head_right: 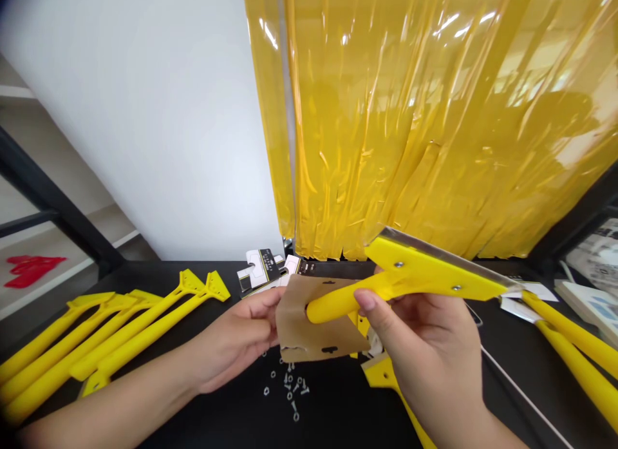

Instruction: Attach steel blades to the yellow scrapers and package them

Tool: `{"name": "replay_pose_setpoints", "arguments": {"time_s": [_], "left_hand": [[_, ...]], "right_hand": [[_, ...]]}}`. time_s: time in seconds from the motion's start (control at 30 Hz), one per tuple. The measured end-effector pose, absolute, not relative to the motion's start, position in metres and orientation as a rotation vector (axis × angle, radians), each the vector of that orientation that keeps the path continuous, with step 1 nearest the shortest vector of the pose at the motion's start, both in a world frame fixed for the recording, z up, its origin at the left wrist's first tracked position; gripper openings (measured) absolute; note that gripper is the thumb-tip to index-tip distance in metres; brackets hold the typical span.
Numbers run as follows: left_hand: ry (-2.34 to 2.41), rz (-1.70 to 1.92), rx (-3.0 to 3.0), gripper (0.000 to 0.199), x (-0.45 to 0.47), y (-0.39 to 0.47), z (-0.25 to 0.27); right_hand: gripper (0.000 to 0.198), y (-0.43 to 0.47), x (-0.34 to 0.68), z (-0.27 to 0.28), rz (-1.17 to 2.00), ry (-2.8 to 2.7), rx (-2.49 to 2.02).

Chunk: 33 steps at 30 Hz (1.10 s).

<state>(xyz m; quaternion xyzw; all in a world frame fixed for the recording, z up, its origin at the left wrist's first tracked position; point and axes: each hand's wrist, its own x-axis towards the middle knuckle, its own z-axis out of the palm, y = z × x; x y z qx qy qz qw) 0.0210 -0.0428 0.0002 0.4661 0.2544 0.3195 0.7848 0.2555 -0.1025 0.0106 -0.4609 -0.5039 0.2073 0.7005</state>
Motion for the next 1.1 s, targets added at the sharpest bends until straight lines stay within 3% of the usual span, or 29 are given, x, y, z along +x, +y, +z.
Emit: {"name": "replay_pose_setpoints", "arguments": {"time_s": [0.2, 0.53, 0.77, 0.97, 1.1], "left_hand": [[0.608, 0.702, 1.043, 0.044, 0.027, -0.049, -0.004], [0.589, 0.663, 1.21, 0.061, 0.03, -0.047, -0.012], [0.54, 0.677, 1.282, 0.039, 0.03, -0.054, 0.0], [0.471, 0.724, 1.214, 0.042, 0.033, -0.059, -0.002], [0.48, 0.73, 1.157, 0.03, 0.032, -0.058, -0.003]], "right_hand": [[0.017, -0.1, 0.255, 0.004, 0.62, -1.083, -0.911], [0.019, -0.096, 0.251, -0.003, 0.676, -1.067, -0.899], [0.008, -0.095, 0.249, -0.004, 0.8, -1.116, -0.889], [0.017, -0.093, 0.245, 0.001, 0.941, -1.13, -0.968], [0.025, -0.086, 0.26, 0.01, 0.885, -1.033, -0.865]]}}
